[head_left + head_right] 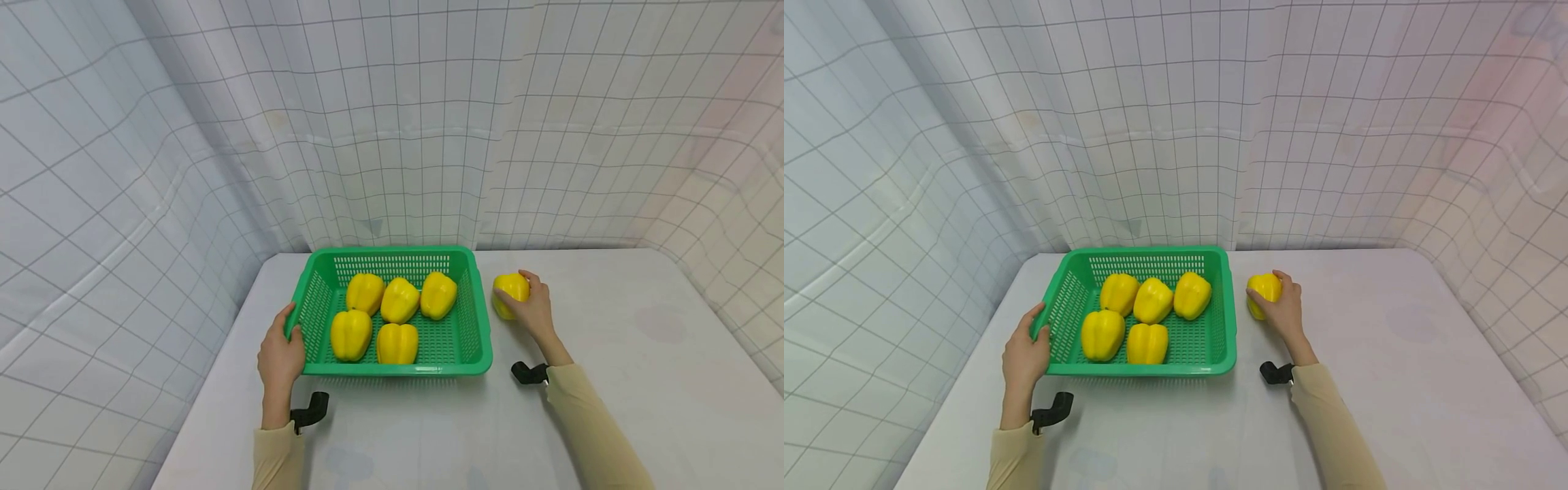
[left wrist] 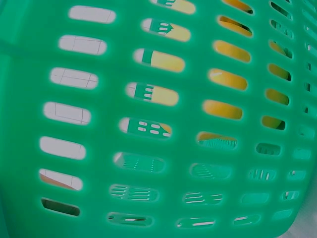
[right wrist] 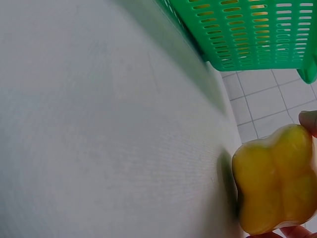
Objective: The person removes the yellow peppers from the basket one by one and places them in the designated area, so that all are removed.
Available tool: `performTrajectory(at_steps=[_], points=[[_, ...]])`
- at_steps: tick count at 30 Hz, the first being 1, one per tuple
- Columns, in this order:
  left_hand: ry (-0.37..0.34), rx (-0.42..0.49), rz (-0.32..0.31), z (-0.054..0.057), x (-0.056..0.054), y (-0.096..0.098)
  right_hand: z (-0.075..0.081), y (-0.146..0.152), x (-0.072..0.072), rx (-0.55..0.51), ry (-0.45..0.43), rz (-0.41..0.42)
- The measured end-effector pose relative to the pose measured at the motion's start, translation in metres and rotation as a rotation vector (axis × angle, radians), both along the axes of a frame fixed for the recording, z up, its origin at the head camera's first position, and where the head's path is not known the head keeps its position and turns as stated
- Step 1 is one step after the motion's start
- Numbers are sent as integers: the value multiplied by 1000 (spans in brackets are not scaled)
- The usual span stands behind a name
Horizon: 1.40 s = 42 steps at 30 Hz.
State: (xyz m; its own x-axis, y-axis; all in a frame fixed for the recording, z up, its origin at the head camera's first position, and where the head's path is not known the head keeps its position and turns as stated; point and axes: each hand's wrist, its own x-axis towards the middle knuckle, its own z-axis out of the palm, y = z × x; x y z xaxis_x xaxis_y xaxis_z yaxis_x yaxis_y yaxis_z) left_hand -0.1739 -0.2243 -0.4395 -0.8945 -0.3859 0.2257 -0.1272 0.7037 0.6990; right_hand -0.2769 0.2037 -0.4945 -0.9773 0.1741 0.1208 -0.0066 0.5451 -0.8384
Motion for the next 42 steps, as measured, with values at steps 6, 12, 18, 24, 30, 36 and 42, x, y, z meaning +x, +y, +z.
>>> performTrajectory(at_steps=[6,12,18,24,30,36,42], points=[[-3,3,2,1,2,-1,-1,-2,-2,1,-1,3],[-1,4,2,1,1,-1,-2,-6,-3,20,-6,-2],[-6,2,5,0,2,0,-4,-7,-2,15,-18,-8],[-1,0,5,-1,1,-1,-6,-7,-2,13,-23,-14],[-6,5,0,0,2,-1,-6,-7,-2,2,-2,-20],[-10,5,-2,0,1,0,-4,-7,0,4,1,-28],[-7,3,-1,0,0,0,-3,-6,1,-11,105,-63]])
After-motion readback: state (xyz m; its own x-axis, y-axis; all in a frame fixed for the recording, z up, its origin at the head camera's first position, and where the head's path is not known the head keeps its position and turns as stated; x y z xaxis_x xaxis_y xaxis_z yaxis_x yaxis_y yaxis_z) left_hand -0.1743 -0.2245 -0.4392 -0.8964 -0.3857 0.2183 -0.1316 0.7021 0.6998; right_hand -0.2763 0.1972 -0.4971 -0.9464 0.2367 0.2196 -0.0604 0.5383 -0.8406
